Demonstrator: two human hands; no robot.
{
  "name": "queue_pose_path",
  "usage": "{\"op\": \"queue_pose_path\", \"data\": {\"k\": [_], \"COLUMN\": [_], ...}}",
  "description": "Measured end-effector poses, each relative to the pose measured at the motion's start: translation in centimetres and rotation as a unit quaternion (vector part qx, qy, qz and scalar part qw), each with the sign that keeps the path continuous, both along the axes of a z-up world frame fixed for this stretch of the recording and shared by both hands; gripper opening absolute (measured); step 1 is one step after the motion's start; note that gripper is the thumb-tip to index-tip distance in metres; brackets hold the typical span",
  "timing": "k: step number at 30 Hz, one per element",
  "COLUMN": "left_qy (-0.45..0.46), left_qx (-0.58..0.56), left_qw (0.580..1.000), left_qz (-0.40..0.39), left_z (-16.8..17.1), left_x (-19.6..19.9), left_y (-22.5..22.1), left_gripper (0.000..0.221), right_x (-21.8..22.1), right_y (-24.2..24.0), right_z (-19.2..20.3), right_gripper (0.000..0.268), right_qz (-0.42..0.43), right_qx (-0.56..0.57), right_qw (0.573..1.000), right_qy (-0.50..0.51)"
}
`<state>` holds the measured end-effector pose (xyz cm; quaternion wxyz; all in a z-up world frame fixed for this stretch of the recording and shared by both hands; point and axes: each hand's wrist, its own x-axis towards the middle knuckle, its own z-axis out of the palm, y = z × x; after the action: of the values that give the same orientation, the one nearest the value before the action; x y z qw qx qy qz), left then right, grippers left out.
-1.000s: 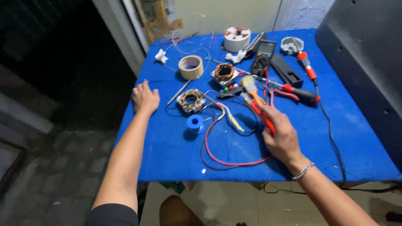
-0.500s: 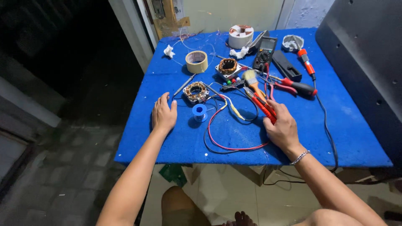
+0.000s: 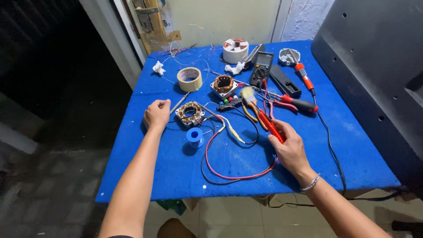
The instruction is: The person works at a bench on a disassembled electric motor, holding the copper-wound stator and using multimeter test probes on its terminals. They reposition the stator, use pliers on a component, and brush the windings while checking connections with the meter leads.
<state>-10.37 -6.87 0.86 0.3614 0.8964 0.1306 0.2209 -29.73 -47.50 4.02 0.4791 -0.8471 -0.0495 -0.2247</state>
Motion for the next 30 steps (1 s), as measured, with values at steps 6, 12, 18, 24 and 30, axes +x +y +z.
{"op": "queue_pose_path", "data": {"k": [6,12,18,24,30], "left_qy": [0.008,0.019,-0.009,-0.014,-0.016], "left_qx": [-0.06,-0.054,-0.051,-0.06,-0.066], "left_qw": [0.998,0.998,0.998,0.998,0.997], "left_qz": [0.032,0.04,0.032,0.027,0.022], "left_z": [0.5,1.1,0.7,0.4,0.5], "left_x": [2.3,2.1,2.1,2.1,2.0], "left_y": [-0.3,-0.5,-0.3,-0.1,-0.1], "left_gripper": [0.034,0.033,0.031,0.029,0.029], "right_x": [0.8,0.6,1.2,0.6,0.5], "right_y": [-0.9,-0.5,-1.9,-0.7,-0.9], "right_z": [-1.1,-0.3,-2.3,-0.3,-0.6], "right_gripper": [0.044,0.044,0.05,0.054,0.053], "right_qz": [0.019,-0.008,0.013,0.006,-0.013], "right_qx": [0.112,0.145,0.179,0.138,0.12], "right_qw": [0.992,0.982,0.98,0.988,0.99], "right_qy": [0.054,0.117,0.084,0.064,0.079]}}
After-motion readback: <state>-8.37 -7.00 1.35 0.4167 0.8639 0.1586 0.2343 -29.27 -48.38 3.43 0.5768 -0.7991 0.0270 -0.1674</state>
